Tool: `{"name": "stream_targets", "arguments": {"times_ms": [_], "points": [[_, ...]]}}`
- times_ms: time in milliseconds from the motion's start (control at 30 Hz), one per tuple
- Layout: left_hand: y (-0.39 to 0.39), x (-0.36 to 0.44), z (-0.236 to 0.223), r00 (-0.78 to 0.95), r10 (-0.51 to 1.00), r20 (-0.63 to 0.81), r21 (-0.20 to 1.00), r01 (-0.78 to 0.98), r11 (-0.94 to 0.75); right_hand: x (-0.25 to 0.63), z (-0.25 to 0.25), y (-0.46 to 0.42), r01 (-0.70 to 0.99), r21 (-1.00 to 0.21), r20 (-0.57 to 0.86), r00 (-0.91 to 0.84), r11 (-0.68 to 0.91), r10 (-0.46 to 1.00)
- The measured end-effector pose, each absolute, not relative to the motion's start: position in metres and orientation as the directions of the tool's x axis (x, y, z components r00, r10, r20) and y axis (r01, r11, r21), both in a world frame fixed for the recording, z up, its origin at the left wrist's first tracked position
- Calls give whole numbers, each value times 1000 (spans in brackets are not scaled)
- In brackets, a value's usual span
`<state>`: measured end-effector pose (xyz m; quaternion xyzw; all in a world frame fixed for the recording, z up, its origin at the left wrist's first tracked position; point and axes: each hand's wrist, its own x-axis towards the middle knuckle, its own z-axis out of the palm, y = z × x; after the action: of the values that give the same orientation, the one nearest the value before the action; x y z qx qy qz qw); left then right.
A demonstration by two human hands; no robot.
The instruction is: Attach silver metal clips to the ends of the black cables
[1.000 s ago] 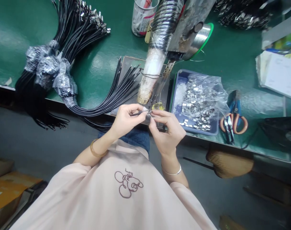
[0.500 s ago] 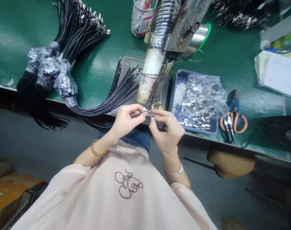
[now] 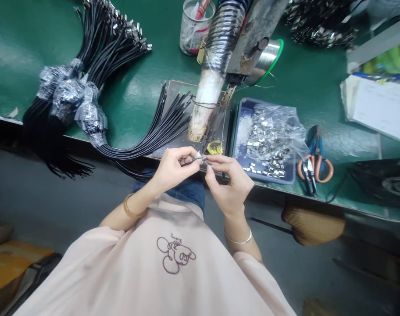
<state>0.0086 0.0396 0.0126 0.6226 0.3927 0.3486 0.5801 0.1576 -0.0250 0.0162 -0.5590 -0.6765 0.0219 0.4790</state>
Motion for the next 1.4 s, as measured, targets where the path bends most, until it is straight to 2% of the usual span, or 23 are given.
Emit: {"name": "stream_targets", "arguments": {"times_ms": [100,167,233,300,367,400,467,533,600,700,767,833,900,967,1033,1100,1133,1200,1233,1267,1300,1367,1400], "points": [[38,5,18,559,829,-29,992,118,-45,162,17,-31,711,-613,578,106,345,809],[36,1,19,671,741,-23,978,169,-122,166,19,-37,708,-634,578,169,309,799],[34,-4,17,781,624,-25,948,217,-234,172,23,-44,733,-620,658,292,280,695],[31,-9,12,843,536,-28,921,230,-314,180,29,-48,758,-605,737,418,244,530],[30,-13,7,834,552,-4,911,230,-341,192,37,-49,751,-639,718,506,166,478],[30,-14,5,797,604,26,911,229,-342,200,41,-49,742,-662,672,525,106,521],[33,-16,1,657,744,124,900,242,-363,217,45,-47,734,-674,493,533,-85,687],[43,-17,0,467,848,251,847,317,-426,237,45,-43,786,-581,332,465,-211,821],[57,-16,-1,326,867,378,726,477,-496,254,42,-37,808,-538,205,402,-240,892],[78,-12,-5,327,863,386,518,697,-496,271,38,-25,819,-520,62,318,-241,946],[86,-9,-7,387,858,338,455,731,-509,277,37,-19,827,-506,-2,282,-244,959],[86,-9,-8,432,841,325,461,704,-540,278,38,-15,838,-488,-43,258,-246,965],[79,-12,-5,457,823,339,516,641,-568,277,38,-13,847,-472,-50,252,-245,966],[68,-17,3,508,802,316,601,547,-583,273,37,-15,852,-469,10,270,-234,963],[58,-22,14,646,727,234,722,386,-574,266,37,-19,850,-489,132,296,-198,946],[51,-25,24,852,511,115,883,148,-446,256,40,-24,827,-546,268,324,-134,907],[48,-25,27,927,367,72,948,51,-315,250,42,-27,800,-592,322,340,-93,884],[45,-22,28,989,143,29,1000,-28,-12,234,47,-33,706,-708,347,362,-12,865],[43,-19,26,992,127,15,992,-30,120,226,48,-35,651,-759,335,363,21,869],[42,-16,23,984,179,-9,974,-31,224,217,48,-37,602,-797,327,358,52,874],[41,-12,19,951,304,-51,954,-44,298,208,47,-38,569,-819,334,362,77,870],[39,-6,10,771,619,-152,922,-116,370,192,42,-39,574,-812,387,395,105,833],[38,-3,7,666,722,-186,915,-151,374,184,38,-38,613,-780,446,408,123,796]]}}
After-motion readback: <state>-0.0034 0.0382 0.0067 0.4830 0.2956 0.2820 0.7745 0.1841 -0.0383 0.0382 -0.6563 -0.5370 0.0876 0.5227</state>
